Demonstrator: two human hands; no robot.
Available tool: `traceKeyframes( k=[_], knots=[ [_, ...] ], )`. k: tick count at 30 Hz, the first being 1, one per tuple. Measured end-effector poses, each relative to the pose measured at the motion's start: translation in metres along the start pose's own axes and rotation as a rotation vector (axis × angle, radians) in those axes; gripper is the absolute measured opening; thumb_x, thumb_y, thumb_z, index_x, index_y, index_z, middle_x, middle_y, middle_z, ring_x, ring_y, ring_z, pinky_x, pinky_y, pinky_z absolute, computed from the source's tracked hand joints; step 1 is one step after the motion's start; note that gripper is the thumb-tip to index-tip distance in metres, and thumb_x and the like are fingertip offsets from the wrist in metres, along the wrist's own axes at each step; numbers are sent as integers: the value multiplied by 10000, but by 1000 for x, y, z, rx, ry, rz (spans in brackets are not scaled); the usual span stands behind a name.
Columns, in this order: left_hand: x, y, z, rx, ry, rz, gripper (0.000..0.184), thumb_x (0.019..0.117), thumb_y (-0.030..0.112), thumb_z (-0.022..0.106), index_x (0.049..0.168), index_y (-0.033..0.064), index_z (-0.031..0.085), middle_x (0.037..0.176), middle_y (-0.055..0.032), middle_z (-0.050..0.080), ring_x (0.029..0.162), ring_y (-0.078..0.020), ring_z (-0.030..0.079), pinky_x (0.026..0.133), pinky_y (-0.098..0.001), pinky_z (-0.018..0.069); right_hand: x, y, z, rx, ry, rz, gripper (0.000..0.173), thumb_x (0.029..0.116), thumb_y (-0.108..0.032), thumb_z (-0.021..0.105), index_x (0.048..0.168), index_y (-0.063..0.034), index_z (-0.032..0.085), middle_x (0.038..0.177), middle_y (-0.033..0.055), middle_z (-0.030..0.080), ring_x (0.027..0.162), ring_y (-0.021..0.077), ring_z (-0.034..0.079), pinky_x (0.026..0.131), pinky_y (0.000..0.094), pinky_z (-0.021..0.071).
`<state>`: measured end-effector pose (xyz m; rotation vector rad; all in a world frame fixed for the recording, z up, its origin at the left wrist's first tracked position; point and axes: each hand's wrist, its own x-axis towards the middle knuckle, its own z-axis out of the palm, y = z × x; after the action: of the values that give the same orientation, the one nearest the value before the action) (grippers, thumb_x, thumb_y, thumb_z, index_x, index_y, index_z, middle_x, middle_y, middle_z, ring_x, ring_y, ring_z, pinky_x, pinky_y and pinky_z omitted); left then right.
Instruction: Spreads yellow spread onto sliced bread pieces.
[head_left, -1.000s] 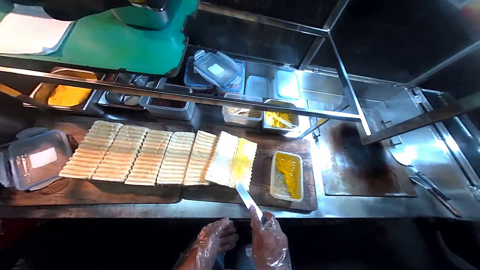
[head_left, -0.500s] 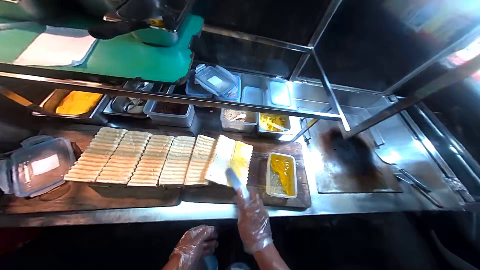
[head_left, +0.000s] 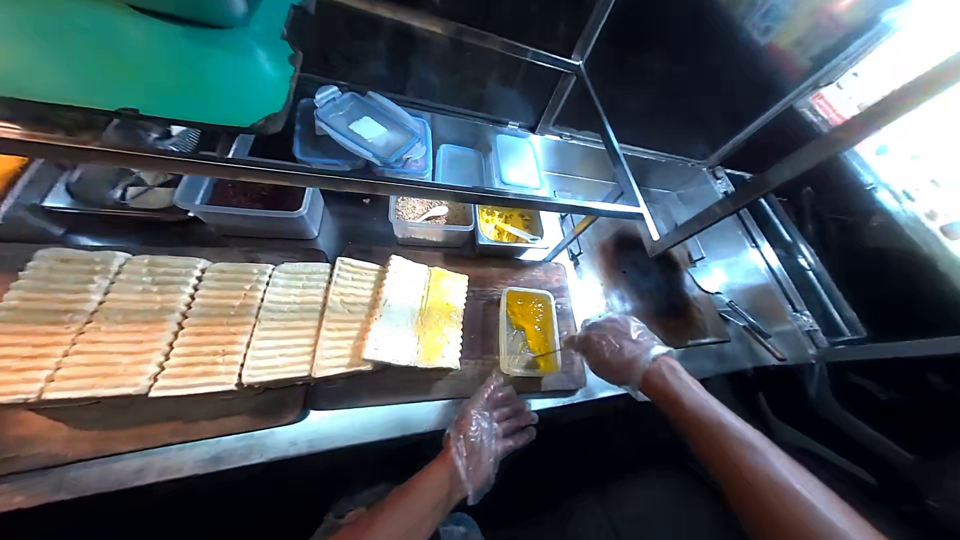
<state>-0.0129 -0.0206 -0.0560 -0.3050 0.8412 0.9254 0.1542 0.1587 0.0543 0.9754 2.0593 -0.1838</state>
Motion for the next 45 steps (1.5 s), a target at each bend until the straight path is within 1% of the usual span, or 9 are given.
traceKeyframes(
  k=[7,11,16,20,23,27,35,38,45],
  knots=[
    [32,5,32,-221,159,13,625,1097,502,336,1410,-24,464,1331,-249,607,1167,-349,650,937,-478,556,43,14,-18,214,-303,-84,248,1036,-320,549,1132,-234,761,1055,63,743,1011,281,698,898,591,530],
    [27,12,24,-185,108,-43,693,1094,550,257,1443,-26,419,1335,-259,586,1165,-355,631,941,-497,536,30,41,20,1066,-308,-3,231,1042,-188,560,1158,-84,732,845,32,713,634,85,571,593,270,465],
    [-17,19,-22,122,35,-105,590,1110,472,301,1305,-12,576,1168,-187,698,1048,-307,702,911,-470,582,15,-32,32,1853,-110,-96,303,994,-190,508,1264,-80,589,923,108,727,651,119,643,509,237,485],
    [-42,20,-78,296,180,-98,432,1104,354,400,1269,24,625,1166,-153,718,1031,-293,718,893,-458,594,58,-130,12,970,533,50,368,1042,-205,497,1366,-242,667,1016,46,748,899,186,709,816,398,595],
    [-65,20,-106,309,258,17,393,1068,339,506,1271,27,632,1197,-165,709,1069,-311,710,921,-469,590,54,-167,37,553,680,201,454,985,-216,556,1429,-288,620,1133,185,721,988,358,720,799,526,604],
    [-97,12,-109,239,395,220,376,1072,302,490,1257,8,635,1191,-179,714,1067,-321,712,921,-479,587,10,-183,74,693,848,123,377,976,-197,587,1328,-247,710,1075,144,729,932,281,730,751,419,627],
    [-123,-31,-106,193,480,323,351,1084,245,466,1260,0,646,1195,-203,711,1038,-340,725,881,-475,613,13,-155,65,661,574,29,477,1000,-210,534,1467,-298,560,1232,188,659,1116,354,663,875,523,582],
    [-127,-30,-117,212,486,367,350,1076,247,479,1262,4,650,1190,-198,716,1043,-339,725,882,-475,612,-14,-163,84,669,822,69,358,991,-220,545,1297,-289,717,1106,132,733,1016,285,717,799,443,614],
    [-128,14,-135,426,358,281,334,1075,238,478,1226,9,668,1177,-187,718,1022,-330,726,862,-466,616,-3,-191,92,693,740,117,413,1012,-212,549,1412,-289,619,1177,138,692,1049,303,694,828,484,607]
  ],
)
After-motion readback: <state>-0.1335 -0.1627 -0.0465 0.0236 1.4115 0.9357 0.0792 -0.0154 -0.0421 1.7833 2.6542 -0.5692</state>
